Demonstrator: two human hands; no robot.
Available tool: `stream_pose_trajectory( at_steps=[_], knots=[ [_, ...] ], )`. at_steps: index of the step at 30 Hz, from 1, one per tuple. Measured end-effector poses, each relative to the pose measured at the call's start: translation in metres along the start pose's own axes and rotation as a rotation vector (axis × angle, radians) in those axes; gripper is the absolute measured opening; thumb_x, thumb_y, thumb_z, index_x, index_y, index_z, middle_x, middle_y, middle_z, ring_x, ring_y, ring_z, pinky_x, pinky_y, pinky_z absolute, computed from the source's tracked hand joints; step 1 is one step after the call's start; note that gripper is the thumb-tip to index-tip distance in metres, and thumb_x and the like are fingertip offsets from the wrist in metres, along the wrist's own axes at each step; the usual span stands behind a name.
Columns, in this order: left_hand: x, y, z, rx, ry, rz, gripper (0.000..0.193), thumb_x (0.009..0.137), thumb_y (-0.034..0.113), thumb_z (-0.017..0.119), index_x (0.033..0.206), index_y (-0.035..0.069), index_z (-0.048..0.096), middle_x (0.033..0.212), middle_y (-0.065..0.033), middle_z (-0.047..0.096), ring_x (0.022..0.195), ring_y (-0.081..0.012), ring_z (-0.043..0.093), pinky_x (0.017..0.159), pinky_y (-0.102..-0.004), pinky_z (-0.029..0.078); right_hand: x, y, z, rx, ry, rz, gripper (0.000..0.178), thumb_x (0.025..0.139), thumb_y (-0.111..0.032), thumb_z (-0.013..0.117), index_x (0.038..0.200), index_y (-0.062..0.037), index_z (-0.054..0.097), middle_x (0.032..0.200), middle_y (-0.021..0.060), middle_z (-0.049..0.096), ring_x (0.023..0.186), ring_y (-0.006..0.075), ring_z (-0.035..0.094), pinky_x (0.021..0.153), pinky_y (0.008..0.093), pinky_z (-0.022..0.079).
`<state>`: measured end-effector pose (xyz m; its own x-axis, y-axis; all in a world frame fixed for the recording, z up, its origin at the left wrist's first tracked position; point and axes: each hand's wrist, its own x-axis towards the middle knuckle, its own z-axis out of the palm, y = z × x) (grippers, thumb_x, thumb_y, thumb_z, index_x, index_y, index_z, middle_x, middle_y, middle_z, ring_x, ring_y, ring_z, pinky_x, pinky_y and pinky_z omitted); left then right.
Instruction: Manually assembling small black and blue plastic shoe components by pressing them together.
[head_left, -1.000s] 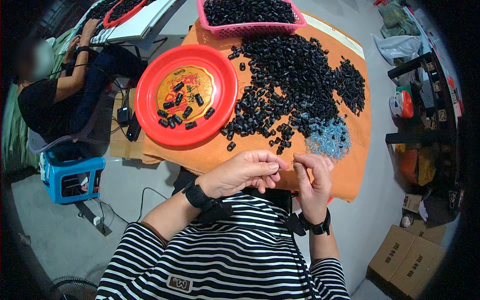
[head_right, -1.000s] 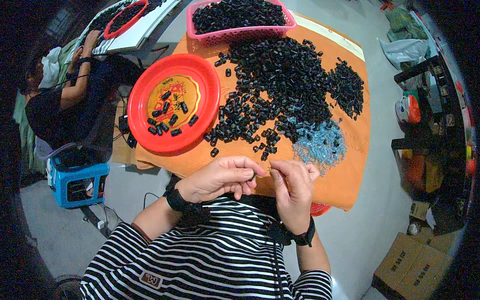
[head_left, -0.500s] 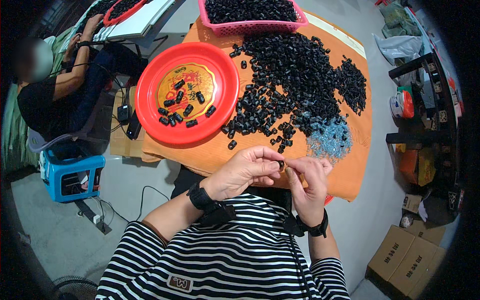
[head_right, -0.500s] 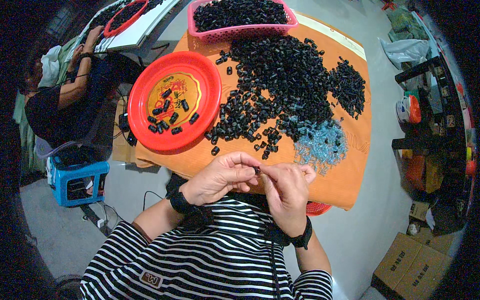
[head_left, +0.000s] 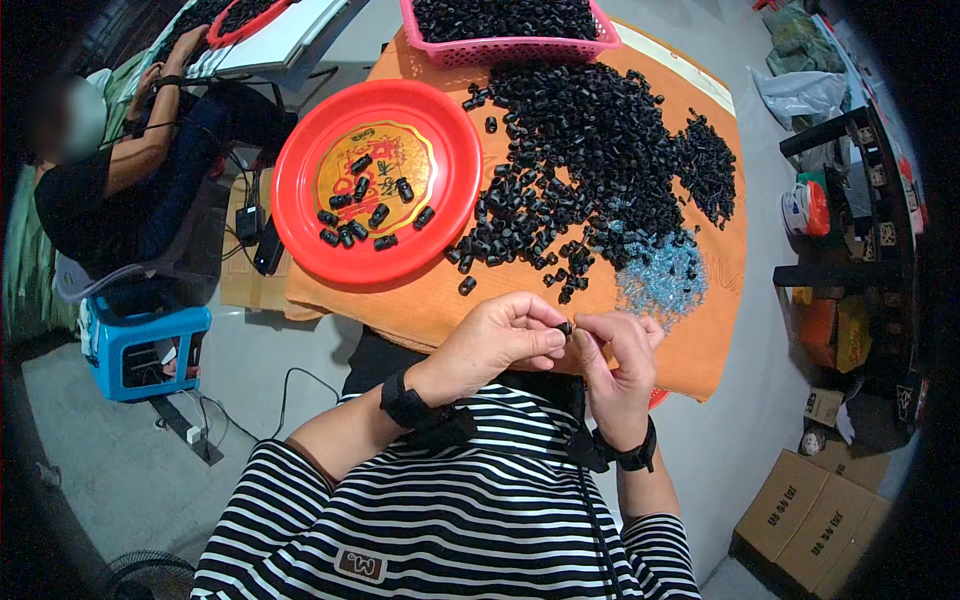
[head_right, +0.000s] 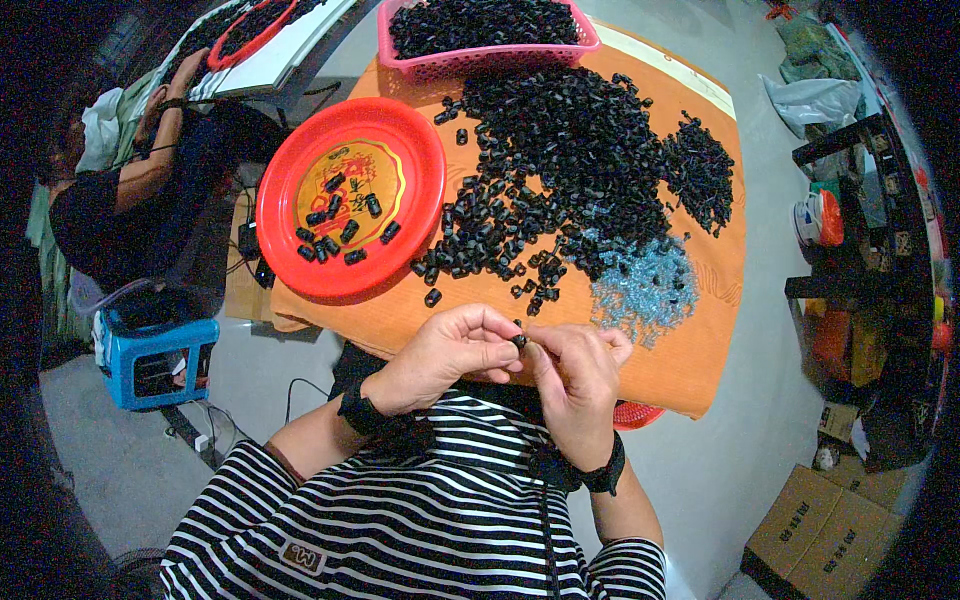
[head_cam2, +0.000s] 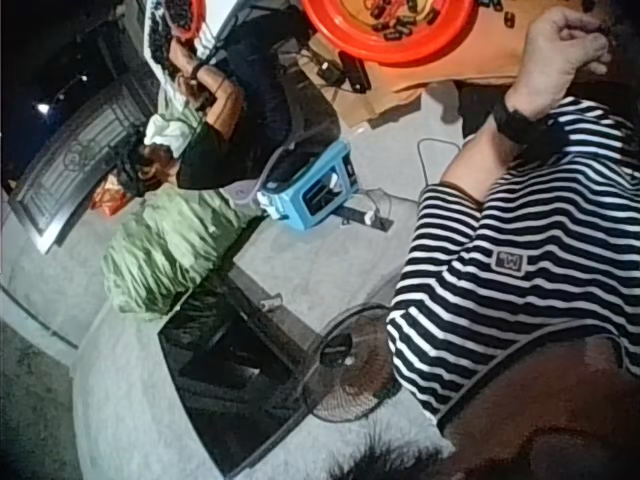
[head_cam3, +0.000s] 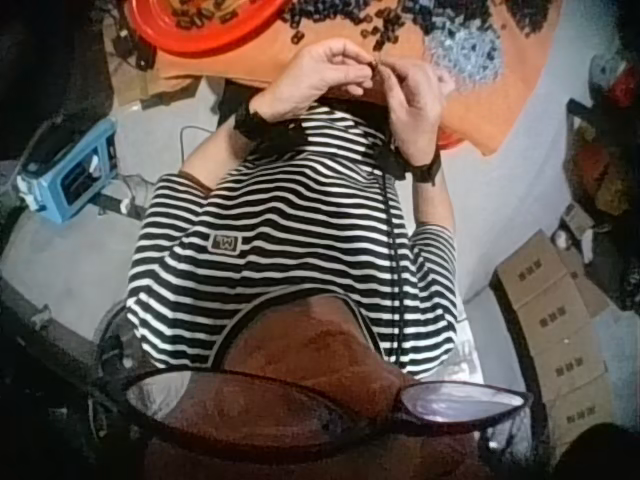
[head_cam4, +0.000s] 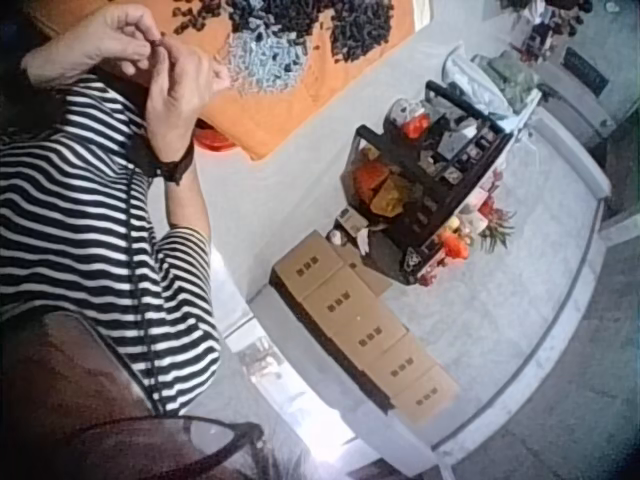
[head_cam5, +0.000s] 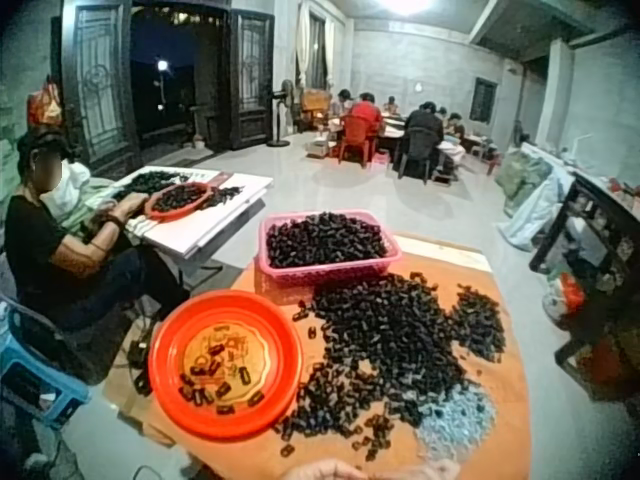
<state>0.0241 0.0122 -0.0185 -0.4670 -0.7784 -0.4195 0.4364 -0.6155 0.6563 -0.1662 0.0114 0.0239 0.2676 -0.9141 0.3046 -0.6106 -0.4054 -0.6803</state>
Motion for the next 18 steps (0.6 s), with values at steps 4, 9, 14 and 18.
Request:
stream_pose_trajectory(
  at_steps=[4, 9, 14, 18],
  knots=[
    [0.000, 0.000, -0.002, 0.022, 0.003, 0.011, 0.027, 0.098, 0.011, 0.068, 0.122, 0.000, 0.060, 0.102, -0.0039, 0.068, 0.092, -0.0096, 0.068, 0.081, -0.0227, 0.059, 0.000, -0.001, -0.003, -0.047, -0.052, -0.013, 0.019, 0.084, -0.001, 0.075, 0.102, -0.0088, 0.074, 0.087, 0.0035, 0.069, 0.084, 0.0196, 0.063, 0.091, 0.0374, 0.035],
    [-0.001, -0.004, -0.005, 0.008, -0.010, 0.011, 0.023, 0.098, 0.009, 0.067, 0.119, 0.000, 0.061, 0.103, -0.0076, 0.070, 0.094, -0.0141, 0.071, 0.083, -0.0262, 0.060, 0.000, 0.004, -0.006, 0.024, -0.115, -0.019, 0.025, 0.085, -0.005, 0.075, 0.109, -0.0090, 0.076, 0.087, 0.0023, 0.068, 0.087, 0.0188, 0.062, 0.091, 0.0374, 0.034],
    [-0.007, 0.005, -0.005, -0.004, -0.052, -0.015, 0.021, 0.098, 0.007, 0.068, 0.117, 0.000, 0.062, 0.105, -0.0091, 0.071, 0.092, -0.0143, 0.071, 0.083, -0.0272, 0.059, -0.001, 0.025, 0.004, 0.254, -0.029, 0.236, 0.022, 0.086, -0.007, 0.074, 0.108, -0.0090, 0.076, 0.089, 0.0018, 0.067, 0.091, 0.0188, 0.060, 0.094, 0.0392, 0.033],
    [-0.013, 0.005, -0.010, 0.024, -0.187, -0.017, 0.020, 0.098, 0.006, 0.067, 0.116, 0.000, 0.062, 0.102, -0.0075, 0.070, 0.091, -0.0129, 0.070, 0.083, -0.0264, 0.058, 0.000, 0.033, 0.017, -0.229, -0.051, -0.188, 0.019, 0.084, -0.010, 0.074, 0.103, -0.0114, 0.071, 0.089, 0.0028, 0.064, 0.089, 0.0219, 0.059, 0.090, 0.0419, 0.034]
  ],
)
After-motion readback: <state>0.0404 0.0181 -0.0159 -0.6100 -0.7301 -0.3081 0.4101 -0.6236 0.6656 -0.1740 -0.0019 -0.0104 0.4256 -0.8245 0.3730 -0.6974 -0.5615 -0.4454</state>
